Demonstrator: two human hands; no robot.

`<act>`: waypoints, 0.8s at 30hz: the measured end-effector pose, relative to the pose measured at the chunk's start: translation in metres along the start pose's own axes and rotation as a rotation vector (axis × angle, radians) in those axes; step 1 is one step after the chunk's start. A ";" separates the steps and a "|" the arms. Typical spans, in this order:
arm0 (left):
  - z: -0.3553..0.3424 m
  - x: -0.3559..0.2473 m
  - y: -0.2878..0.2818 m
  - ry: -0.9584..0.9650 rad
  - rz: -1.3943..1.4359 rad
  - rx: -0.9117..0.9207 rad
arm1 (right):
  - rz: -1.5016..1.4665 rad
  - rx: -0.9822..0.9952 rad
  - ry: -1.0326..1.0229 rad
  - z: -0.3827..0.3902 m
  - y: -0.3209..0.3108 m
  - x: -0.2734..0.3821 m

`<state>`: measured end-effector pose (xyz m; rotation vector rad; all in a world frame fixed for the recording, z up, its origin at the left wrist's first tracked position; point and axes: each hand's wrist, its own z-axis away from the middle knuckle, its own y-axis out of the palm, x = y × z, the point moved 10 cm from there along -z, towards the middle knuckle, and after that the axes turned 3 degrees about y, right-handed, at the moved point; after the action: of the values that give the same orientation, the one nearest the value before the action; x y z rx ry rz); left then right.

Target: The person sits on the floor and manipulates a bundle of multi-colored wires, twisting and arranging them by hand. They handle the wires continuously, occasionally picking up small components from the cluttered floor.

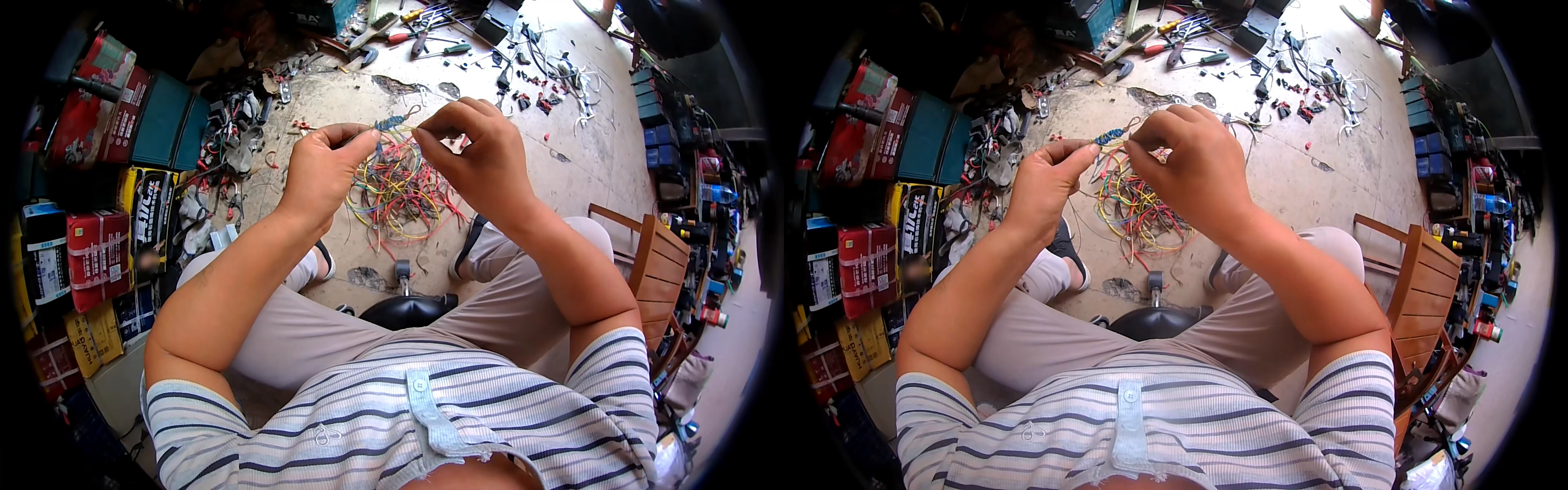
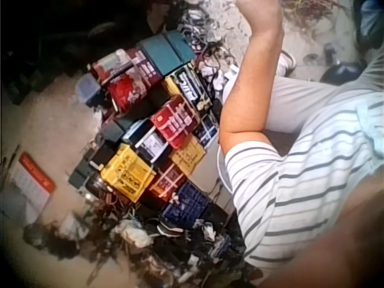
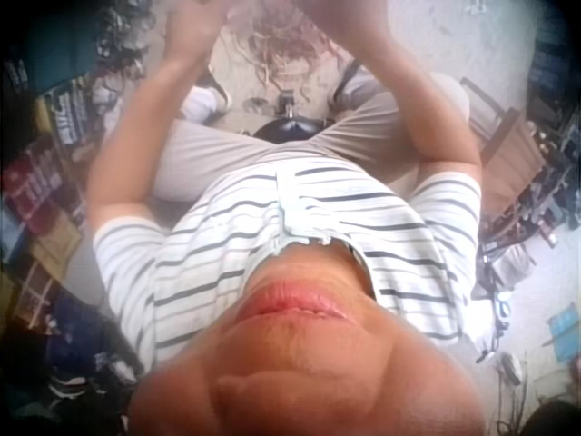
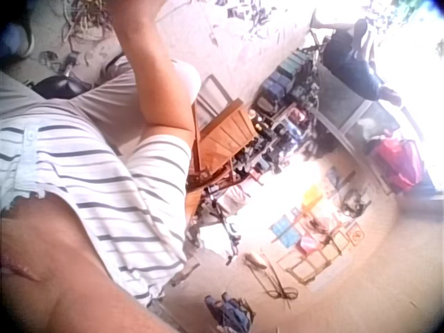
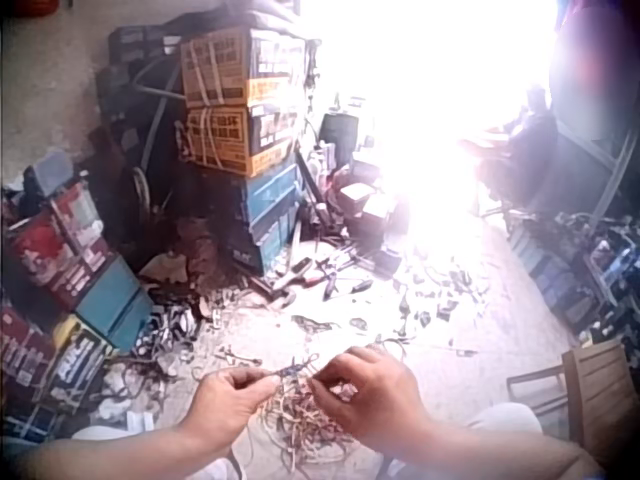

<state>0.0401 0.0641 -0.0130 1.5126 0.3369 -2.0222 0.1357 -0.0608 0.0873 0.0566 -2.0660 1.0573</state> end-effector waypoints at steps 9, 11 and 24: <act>0.002 -0.002 0.000 0.006 -0.034 -0.003 | 0.067 -0.022 -0.050 0.003 0.002 0.008; 0.001 0.000 -0.001 0.010 -0.022 -0.004 | 0.076 -0.028 -0.053 0.003 0.001 0.009; 0.004 -0.002 0.005 0.022 -0.013 0.030 | 0.196 -0.043 -0.039 0.005 0.003 0.010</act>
<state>0.0396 0.0586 -0.0091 1.5555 0.3275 -2.0309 0.1243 -0.0594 0.0902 -0.1513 -2.1624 1.1356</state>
